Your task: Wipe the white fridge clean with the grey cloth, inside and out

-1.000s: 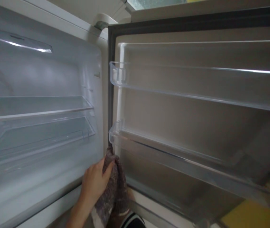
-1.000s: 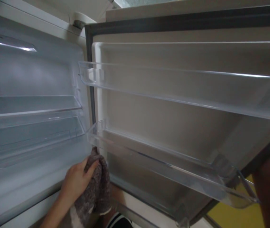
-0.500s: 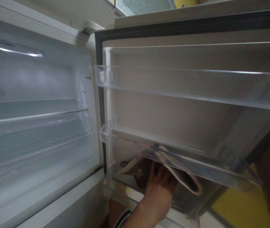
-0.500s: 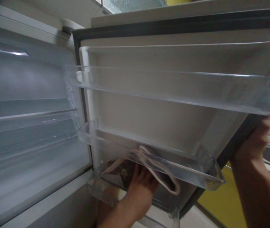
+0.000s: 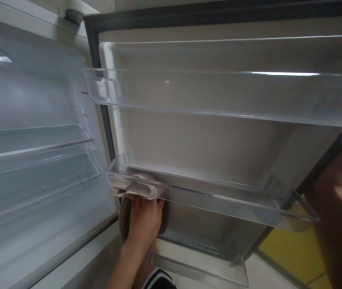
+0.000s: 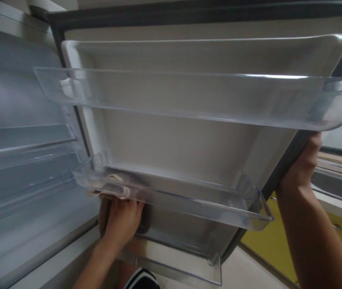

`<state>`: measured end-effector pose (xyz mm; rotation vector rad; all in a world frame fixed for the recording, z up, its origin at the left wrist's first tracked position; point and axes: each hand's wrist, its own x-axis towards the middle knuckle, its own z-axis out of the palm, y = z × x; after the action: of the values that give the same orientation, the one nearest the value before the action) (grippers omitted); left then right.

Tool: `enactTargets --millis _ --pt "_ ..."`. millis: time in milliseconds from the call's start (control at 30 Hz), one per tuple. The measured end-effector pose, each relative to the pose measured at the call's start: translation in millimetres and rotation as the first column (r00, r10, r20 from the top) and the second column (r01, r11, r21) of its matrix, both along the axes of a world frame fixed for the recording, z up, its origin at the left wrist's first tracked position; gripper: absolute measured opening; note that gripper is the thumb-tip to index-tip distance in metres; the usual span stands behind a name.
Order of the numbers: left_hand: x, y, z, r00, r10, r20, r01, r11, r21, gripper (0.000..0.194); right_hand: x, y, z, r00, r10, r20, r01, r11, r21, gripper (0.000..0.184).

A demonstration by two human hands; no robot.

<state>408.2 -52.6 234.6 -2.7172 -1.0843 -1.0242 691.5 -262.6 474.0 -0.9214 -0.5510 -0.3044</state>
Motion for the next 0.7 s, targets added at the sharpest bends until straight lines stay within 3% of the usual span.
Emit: enactTargets --millis 67,133,200,267,333,400,467,567,633,700 --pt "25 -19 -2.2 0.992 -0.115 -0.057 0.117 0.993 0.032 0.036 -5 0 -0.9 1.0 0.017 0.014 -0.017 1.0 -0.003 0.05" --pt "58 -44 -1.4 0.929 -0.35 -0.119 0.357 0.933 0.04 0.038 -4 0 -2.7 0.995 0.0 0.101 0.004 0.999 -0.037 0.053" --pt "84 -64 5.0 0.744 -0.64 -0.192 0.655 0.755 0.02 0.042 0 1 -4.1 0.985 -0.041 0.166 0.054 0.996 -0.075 0.058" --pt "92 -75 15.7 0.548 -0.805 -0.225 0.821 0.569 -0.036 0.044 6 1 -4.7 0.981 -0.094 0.171 0.11 0.991 -0.082 0.062" --pt "83 -75 25.3 0.488 -0.85 -0.197 0.857 0.51 -0.076 0.046 11 1 -4.7 0.98 -0.137 0.143 0.146 0.988 -0.053 0.063" --pt "61 -66 27.1 0.511 -0.847 -0.148 0.841 0.528 -0.116 0.05 15 1 -4.7 0.981 -0.148 0.123 0.152 0.988 -0.024 0.061" --pt "35 -51 19.0 0.587 -0.799 -0.134 0.761 0.6 -0.247 0.045 16 2 -4.8 0.987 -0.128 0.098 0.131 0.991 -0.021 0.059" --pt "-1 -20 -1.0 0.748 -0.605 -0.273 0.415 0.748 -0.518 0.029 13 2 -4.1 0.993 -0.105 0.061 0.107 0.993 -0.038 0.059" --pt "-19 1 -8.0 0.791 -0.5 -0.352 0.235 0.779 -0.581 0.03 11 2 -3.3 0.992 -0.103 0.073 0.107 0.993 -0.057 0.059" --pt "-29 16 -5.2 0.794 -0.497 -0.35 0.221 0.772 -0.596 0.03 7 1 -2.4 0.99 -0.1 0.098 0.108 0.991 -0.073 0.059"
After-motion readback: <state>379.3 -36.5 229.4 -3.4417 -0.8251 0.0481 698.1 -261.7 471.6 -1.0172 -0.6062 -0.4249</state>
